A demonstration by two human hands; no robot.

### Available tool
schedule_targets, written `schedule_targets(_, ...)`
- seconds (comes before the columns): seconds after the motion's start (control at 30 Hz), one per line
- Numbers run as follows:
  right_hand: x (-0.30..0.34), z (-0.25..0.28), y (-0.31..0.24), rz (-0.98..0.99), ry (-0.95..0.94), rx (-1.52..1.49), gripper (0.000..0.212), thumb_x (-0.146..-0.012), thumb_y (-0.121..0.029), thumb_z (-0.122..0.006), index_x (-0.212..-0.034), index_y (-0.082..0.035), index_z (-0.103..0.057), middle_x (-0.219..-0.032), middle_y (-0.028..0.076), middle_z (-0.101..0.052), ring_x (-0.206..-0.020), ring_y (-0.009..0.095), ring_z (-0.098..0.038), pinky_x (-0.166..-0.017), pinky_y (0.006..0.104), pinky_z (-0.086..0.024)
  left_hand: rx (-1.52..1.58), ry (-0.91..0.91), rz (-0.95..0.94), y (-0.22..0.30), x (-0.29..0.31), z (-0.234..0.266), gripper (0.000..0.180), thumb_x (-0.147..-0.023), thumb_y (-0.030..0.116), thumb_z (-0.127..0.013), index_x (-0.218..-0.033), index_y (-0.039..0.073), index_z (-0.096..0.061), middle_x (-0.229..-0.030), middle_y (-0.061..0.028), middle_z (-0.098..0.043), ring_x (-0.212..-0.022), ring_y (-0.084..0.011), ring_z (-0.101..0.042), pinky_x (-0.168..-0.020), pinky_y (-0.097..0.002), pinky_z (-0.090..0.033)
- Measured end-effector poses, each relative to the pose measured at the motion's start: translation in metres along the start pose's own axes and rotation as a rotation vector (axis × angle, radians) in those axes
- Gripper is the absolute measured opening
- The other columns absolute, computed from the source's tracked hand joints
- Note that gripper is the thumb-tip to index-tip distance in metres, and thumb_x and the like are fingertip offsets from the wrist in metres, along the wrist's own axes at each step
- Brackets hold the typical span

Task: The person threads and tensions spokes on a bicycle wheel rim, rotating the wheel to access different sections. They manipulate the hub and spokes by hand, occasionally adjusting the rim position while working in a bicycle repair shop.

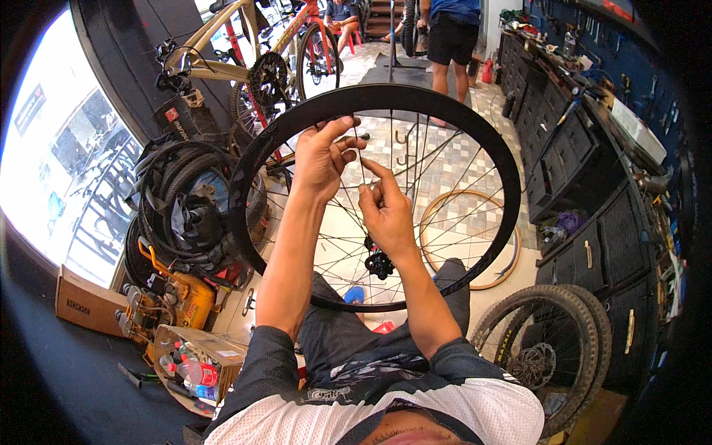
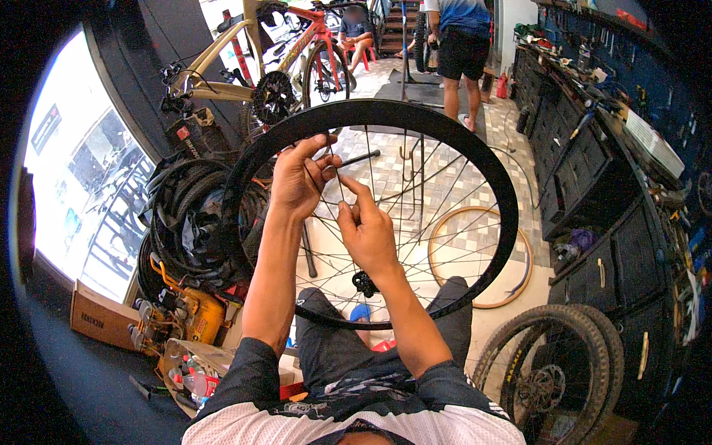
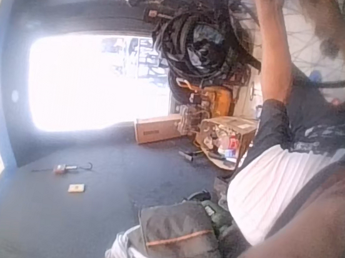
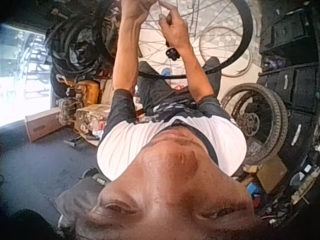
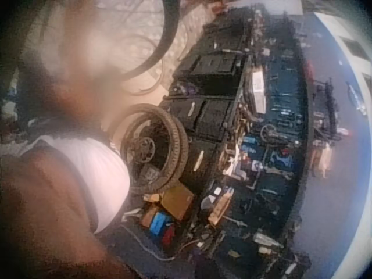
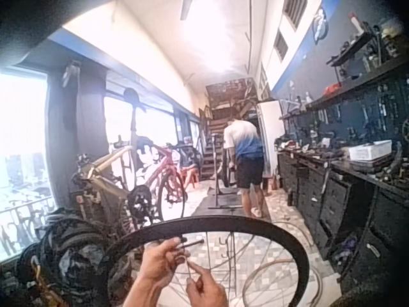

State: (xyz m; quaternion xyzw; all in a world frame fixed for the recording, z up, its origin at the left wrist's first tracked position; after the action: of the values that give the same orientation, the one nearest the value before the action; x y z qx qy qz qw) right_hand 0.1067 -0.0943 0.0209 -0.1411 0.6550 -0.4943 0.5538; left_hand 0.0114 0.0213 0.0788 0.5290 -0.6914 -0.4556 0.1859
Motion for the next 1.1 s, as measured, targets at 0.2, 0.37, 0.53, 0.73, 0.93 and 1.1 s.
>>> schedule_targets(0.2, 0.000, -0.002, 0.007, -0.011, -0.033, 0.058, 0.038, -0.102, -0.012, -0.062, -0.140, -0.008, -0.059, -0.061, 0.012, -0.055, -0.053, 0.020, -0.055, -0.056, 0.0371, -0.045, -0.173, 0.030, -0.014, 0.002, -0.004, 0.001, 0.031, -0.086, 0.015, -0.086, -0.109, 0.004, -0.069, -0.093, -0.0035, -0.071, -0.073, -0.0175, -0.068, -0.063, -0.0282, -0.054)
schedule_targets(0.37, 0.001, -0.004, -0.001, 0.045, 0.012, 0.096, 0.038, -0.101, -0.011, -0.063, -0.139, -0.007, -0.060, -0.069, 0.013, -0.060, -0.059, 0.023, -0.061, -0.058, 0.0381, -0.048, -0.139, 0.056, -0.013, 0.002, -0.003, 0.002, 0.028, -0.090, 0.018, -0.082, -0.110, 0.002, -0.070, -0.100, -0.0079, -0.074, -0.073, -0.0171, -0.067, -0.065, -0.0291, -0.054)
schedule_targets(0.53, -0.002, -0.005, -0.011, 0.096, 0.056, 0.134, 0.038, -0.101, -0.012, -0.063, -0.138, -0.008, -0.060, -0.078, 0.022, -0.069, -0.067, 0.036, -0.072, -0.061, 0.0447, -0.054, -0.120, -0.040, 0.038, 0.004, -0.004, -0.005, 0.026, -0.096, 0.021, -0.074, -0.113, 0.001, -0.070, -0.106, -0.0127, -0.075, -0.076, -0.0166, -0.066, -0.070, -0.0287, -0.055)
schedule_targets(0.73, -0.002, -0.008, -0.010, 0.050, -0.007, 0.146, 0.036, -0.101, -0.013, -0.062, -0.136, -0.006, -0.060, -0.084, 0.024, -0.071, -0.071, 0.039, -0.073, -0.064, 0.0475, -0.055, -0.156, 0.024, -0.026, 0.008, -0.002, -0.003, 0.025, -0.092, 0.020, -0.078, -0.111, 0.004, -0.073, -0.101, -0.0063, -0.075, -0.076, -0.0138, -0.064, -0.068, -0.0267, -0.052)
schedule_targets(0.93, -0.003, -0.008, -0.014, 0.036, -0.024, 0.128, 0.037, -0.100, -0.013, -0.062, -0.137, -0.007, -0.060, -0.090, 0.026, -0.073, -0.078, 0.041, -0.074, -0.067, 0.0483, -0.056, -0.128, 0.017, 0.012, 0.007, -0.004, -0.001, 0.023, -0.092, 0.018, -0.077, -0.108, 0.002, -0.072, -0.102, -0.0076, -0.075, -0.076, -0.0143, -0.064, -0.068, -0.0274, -0.055)
schedule_targets(1.1, -0.002, -0.008, -0.015, 0.084, 0.009, 0.135, 0.038, -0.100, -0.013, -0.063, -0.137, -0.006, -0.059, -0.072, 0.014, -0.062, -0.063, 0.025, -0.063, -0.060, 0.0396, -0.050, -0.098, -0.034, 0.048, 0.008, -0.001, -0.006, 0.018, -0.093, 0.015, -0.075, -0.103, 0.001, -0.073, -0.104, -0.0090, -0.074, -0.072, -0.0148, -0.063, -0.063, -0.0264, -0.054)
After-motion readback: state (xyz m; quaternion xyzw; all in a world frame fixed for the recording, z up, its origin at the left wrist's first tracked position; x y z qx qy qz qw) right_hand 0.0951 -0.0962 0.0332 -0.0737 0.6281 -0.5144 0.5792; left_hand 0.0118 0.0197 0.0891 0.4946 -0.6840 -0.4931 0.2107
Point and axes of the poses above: each hand's wrist, its own x-axis away from the middle knuckle, its own z-axis out of the back of the hand, y = z × x, the point moved 7 cm from there along -x, towards the middle knuckle
